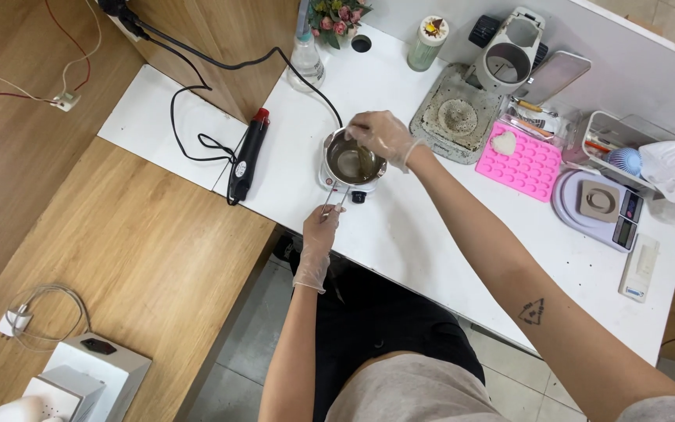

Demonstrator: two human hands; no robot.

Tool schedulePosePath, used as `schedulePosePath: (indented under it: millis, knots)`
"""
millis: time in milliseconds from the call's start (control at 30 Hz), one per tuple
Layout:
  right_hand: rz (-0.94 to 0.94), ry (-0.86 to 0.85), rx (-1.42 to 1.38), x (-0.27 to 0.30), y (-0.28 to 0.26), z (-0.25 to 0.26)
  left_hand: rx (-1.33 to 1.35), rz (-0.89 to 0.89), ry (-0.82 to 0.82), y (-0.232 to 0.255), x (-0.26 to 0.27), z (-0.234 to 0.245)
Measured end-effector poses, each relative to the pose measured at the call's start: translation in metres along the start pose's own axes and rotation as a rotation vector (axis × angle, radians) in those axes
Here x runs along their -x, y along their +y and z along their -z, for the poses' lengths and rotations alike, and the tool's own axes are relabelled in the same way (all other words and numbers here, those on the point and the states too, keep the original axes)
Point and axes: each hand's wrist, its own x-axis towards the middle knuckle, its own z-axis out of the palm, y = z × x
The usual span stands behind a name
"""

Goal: Melting and stirring wax in a pot using a heat gun and hot plate, then inspecting silicone molds.

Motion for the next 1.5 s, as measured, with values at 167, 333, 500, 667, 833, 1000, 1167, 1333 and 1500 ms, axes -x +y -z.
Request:
schedulePosePath:
  millis: [167, 333, 500, 667, 833, 1000, 1167, 1333, 1500]
  knots:
    - [0.011, 0.181, -0.07, 0.046, 0.038, -0.006, 0.065, -0.055, -0.024, -0.014, -0.009, 0.0]
    - [0.014, 0.336, -0.401, 0.061, 0.044, -0.032, 0.016, -0.063, 0.007, -0.014, -0.008, 0.0]
    - [0.024, 0.408, -0.438, 0.043, 0.052, -0.037, -0.101, -0.02, 0.049, 0.016, 0.01, 0.003]
    - [-0.051, 0.371, -0.36, 0.044, 0.061, -0.034, -0.208, 0.036, 0.074, 0.045, 0.033, 0.004]
    - [-0.012, 0.389, -0.398, 0.045, 0.05, -0.029, -0.314, -0.036, 0.17, 0.081, 0.061, 0.001]
    - [-0.044, 0.337, -0.313, 0.043, 0.041, -0.021, -0.522, -0.096, 0.222, 0.078, 0.058, 0.0]
    - [0.0, 0.34, -0.357, 0.045, 0.045, -0.018, -0.575, -0.164, 0.24, 0.064, 0.049, 0.001]
    - [-0.054, 0.364, -0.318, 0.043, 0.052, -0.018, -0.595, -0.103, 0.232, 0.071, 0.05, 0.002]
    - [0.02, 0.338, -0.39, 0.04, 0.052, -0.022, -0.606, -0.129, 0.238, 0.066, 0.049, 0.0]
